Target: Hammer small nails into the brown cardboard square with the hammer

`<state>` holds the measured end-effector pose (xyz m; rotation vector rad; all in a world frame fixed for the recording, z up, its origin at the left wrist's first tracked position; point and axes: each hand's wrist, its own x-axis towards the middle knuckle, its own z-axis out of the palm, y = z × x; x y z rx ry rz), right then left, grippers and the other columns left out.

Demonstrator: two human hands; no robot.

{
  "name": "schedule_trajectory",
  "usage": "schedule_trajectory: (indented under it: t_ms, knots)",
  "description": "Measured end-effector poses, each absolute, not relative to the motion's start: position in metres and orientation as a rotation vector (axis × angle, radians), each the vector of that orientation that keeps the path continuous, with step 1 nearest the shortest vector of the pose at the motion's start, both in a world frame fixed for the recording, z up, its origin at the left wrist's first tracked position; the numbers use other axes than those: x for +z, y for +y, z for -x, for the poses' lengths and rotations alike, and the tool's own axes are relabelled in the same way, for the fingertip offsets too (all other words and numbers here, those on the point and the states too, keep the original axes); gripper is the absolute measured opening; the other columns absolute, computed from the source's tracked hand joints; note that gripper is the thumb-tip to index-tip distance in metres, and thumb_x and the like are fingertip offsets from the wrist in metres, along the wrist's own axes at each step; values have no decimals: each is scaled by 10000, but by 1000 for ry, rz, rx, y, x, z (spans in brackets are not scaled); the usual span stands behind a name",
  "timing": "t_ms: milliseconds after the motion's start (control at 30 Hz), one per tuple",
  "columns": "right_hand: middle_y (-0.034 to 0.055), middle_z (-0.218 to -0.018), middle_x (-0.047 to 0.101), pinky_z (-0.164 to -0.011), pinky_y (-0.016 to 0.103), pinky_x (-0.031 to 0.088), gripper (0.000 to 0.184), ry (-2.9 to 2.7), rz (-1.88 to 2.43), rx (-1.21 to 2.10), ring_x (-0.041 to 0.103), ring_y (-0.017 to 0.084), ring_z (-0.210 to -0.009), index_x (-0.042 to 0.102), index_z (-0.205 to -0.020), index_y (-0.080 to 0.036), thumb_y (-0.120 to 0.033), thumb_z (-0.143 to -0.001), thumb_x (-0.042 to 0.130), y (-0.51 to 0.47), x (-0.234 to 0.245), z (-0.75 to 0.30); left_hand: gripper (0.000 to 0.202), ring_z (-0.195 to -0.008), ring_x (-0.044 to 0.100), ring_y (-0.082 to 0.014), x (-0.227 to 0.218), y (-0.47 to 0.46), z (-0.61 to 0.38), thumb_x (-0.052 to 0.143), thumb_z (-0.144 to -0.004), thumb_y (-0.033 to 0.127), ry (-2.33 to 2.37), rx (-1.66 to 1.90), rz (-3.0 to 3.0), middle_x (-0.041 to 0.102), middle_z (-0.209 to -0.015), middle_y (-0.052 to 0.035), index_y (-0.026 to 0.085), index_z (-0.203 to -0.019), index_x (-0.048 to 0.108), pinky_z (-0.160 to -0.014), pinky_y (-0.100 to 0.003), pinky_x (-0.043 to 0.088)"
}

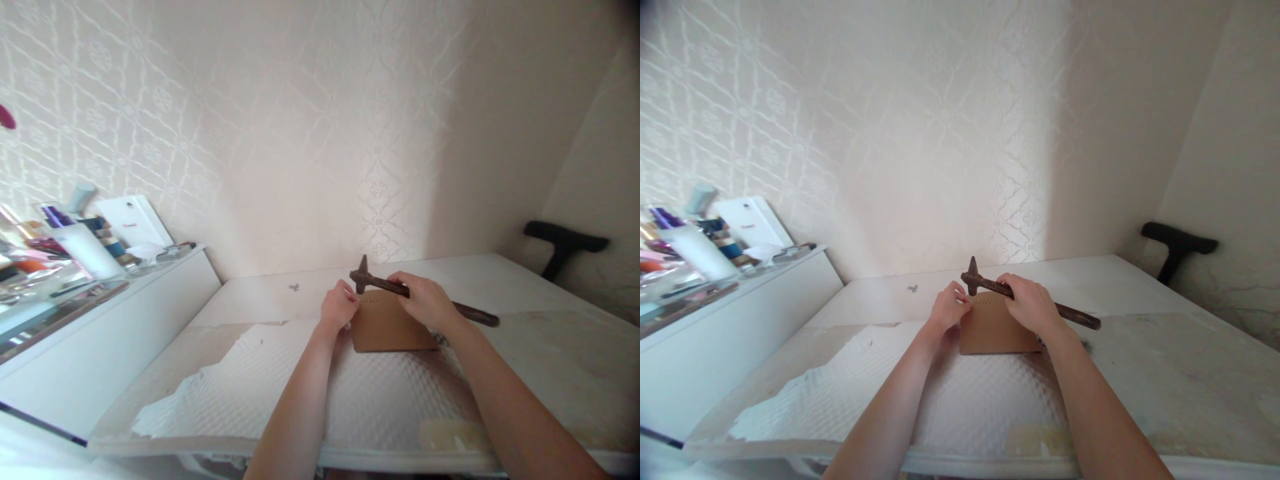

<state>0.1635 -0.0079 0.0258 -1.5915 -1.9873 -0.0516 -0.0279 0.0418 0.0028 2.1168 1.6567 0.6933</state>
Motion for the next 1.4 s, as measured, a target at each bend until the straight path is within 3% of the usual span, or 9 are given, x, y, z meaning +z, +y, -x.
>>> schedule_trajectory:
  t_ms: [767,1400]
  knots:
    - [0,-927,652,-704,270,386,382,-2031,1589,1,578,204,-852,569,-978,-258,-82,-658,460,-10,26,-161,225,-783,598,-142,1,43,29,579,-646,165,1623,744,-2127,657,-801,11,216,-841,478,-638,-211,426]
    - [-6,-900,659,-672,252,376,372,-2004,1591,25,583,196,-831,583,-961,-265,-80,-657,474,-10,25,-159,217,-842,594,-154,11,36,28,601,-667,194,1680,670,-2072,652,-858,-11,208,-851,487,-705,-221,427]
